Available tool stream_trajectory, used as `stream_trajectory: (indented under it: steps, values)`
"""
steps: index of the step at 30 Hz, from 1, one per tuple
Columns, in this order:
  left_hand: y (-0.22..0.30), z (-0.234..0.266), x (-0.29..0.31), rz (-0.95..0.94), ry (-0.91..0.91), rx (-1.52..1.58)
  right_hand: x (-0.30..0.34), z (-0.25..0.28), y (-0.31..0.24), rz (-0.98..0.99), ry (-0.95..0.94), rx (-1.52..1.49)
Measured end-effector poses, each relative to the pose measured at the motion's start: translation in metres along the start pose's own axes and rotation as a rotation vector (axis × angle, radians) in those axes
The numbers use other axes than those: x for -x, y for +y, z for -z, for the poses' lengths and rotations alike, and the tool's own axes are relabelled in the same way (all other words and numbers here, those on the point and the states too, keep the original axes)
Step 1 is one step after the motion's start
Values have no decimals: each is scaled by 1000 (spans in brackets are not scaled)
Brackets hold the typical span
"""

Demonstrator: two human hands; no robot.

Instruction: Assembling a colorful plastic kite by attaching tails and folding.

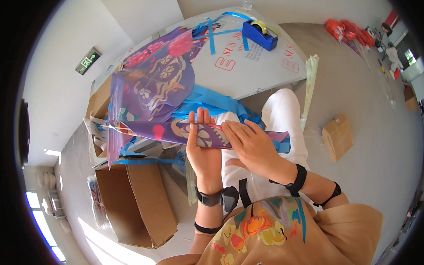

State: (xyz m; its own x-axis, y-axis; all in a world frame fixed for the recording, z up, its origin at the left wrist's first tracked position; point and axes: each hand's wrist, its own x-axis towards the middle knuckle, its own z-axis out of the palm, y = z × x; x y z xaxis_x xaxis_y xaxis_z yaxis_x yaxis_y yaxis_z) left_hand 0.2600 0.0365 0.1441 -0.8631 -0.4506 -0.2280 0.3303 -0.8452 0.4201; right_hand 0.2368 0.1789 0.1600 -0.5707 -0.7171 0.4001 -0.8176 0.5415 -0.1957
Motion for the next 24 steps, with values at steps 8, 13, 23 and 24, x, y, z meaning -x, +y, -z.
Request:
stream_trajectory:
  steps: [8,13,23,24]
  values:
    - [21,1,-1,-94,-75,-397,-17,27,43,-610,-787,-1411]
    - [25,-1,-9,-125,7,-391,-41,24,51,-659,-877,-1247]
    - [170,235,-37,-421,452,-887,-11,18,101,-473,-459,-359]
    - [170,279,-34,-446,601,-1005,2,19,105,-531,-437,-329]
